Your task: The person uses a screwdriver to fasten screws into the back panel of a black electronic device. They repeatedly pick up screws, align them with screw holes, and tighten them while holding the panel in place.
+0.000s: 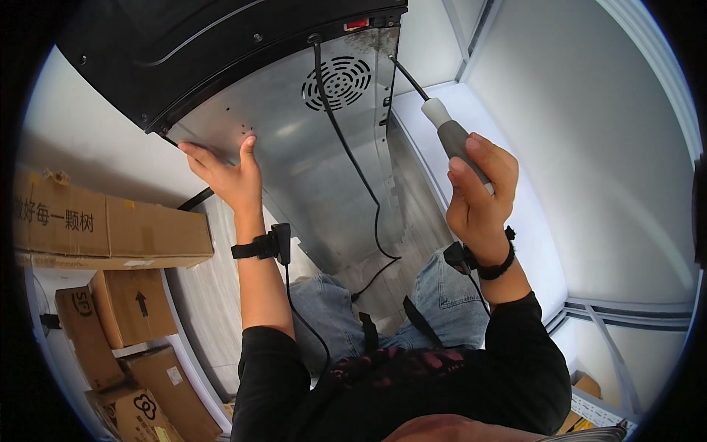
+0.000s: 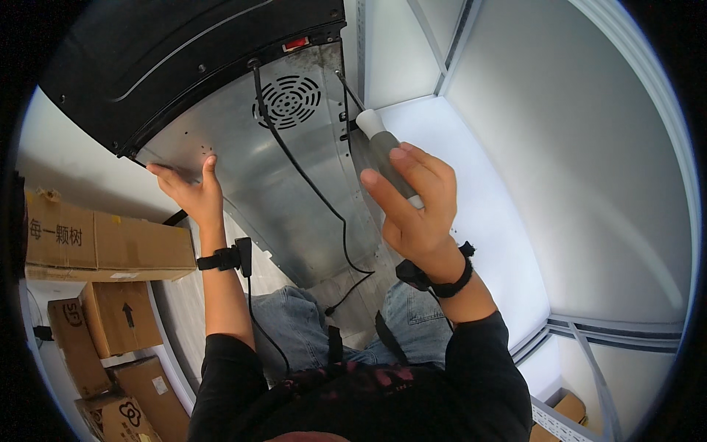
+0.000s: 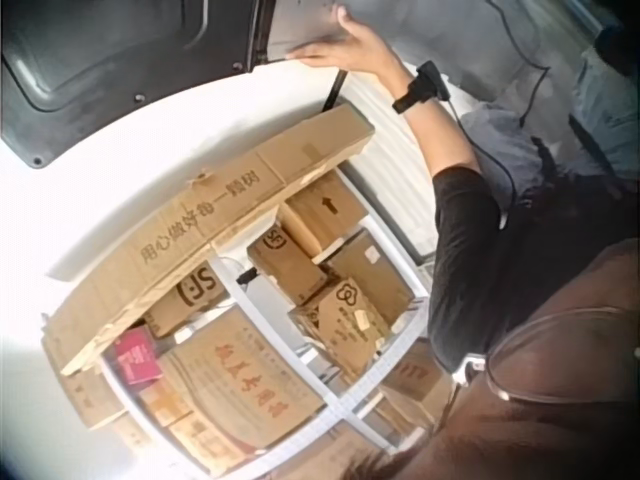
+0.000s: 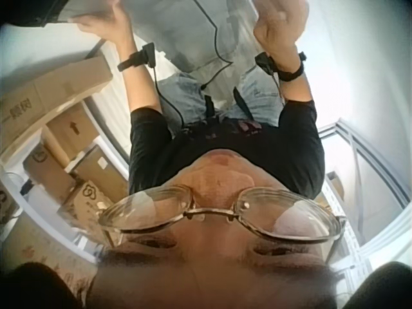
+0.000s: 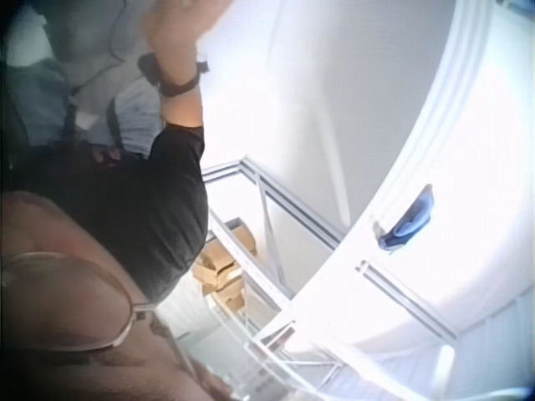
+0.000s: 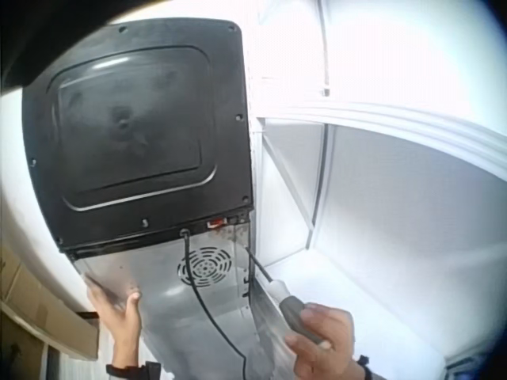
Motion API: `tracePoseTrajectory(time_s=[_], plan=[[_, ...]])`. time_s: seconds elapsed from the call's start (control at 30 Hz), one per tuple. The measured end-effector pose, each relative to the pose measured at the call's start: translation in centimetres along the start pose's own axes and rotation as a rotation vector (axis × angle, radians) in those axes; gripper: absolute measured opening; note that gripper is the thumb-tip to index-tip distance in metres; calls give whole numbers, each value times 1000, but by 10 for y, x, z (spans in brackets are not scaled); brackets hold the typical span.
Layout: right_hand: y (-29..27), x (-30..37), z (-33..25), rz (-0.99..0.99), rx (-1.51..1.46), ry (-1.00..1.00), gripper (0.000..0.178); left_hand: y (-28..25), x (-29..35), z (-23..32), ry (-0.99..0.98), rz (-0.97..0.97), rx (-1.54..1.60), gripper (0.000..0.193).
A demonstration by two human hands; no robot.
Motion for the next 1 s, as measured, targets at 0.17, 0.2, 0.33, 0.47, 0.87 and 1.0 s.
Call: tracePoseTrajectory(time_s=[0.17,0.2,0.33,0.47,0.87,1.0], plan=[[-11,3,22,133,34,294,46,1,0,3,7,9,7,112],[-15,2,28,211,19,320,45,2,0,2,-3,5,15,112],[-10,-9,13,91,-67,231,42,-1,0,0,10,11,6,112],[-5,-5,4,78,76,175,34,-1,0,0,11,12,15,112],[-2,1,9,125,-39,52,46,-1,0,0,-2,7,21,111],[-7,8,25,129,43,222,39,-2,0,5,13,23,41,112]])
Point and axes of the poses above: each hand's wrist, its own x-axis away from the middle knuckle, its own y-axis out of the palm, z = x × y, the point moved 9 cm from there along -x, towards the middle knuckle, and after that the axes turned 3 degrees about -z, right-handed, at the moved point
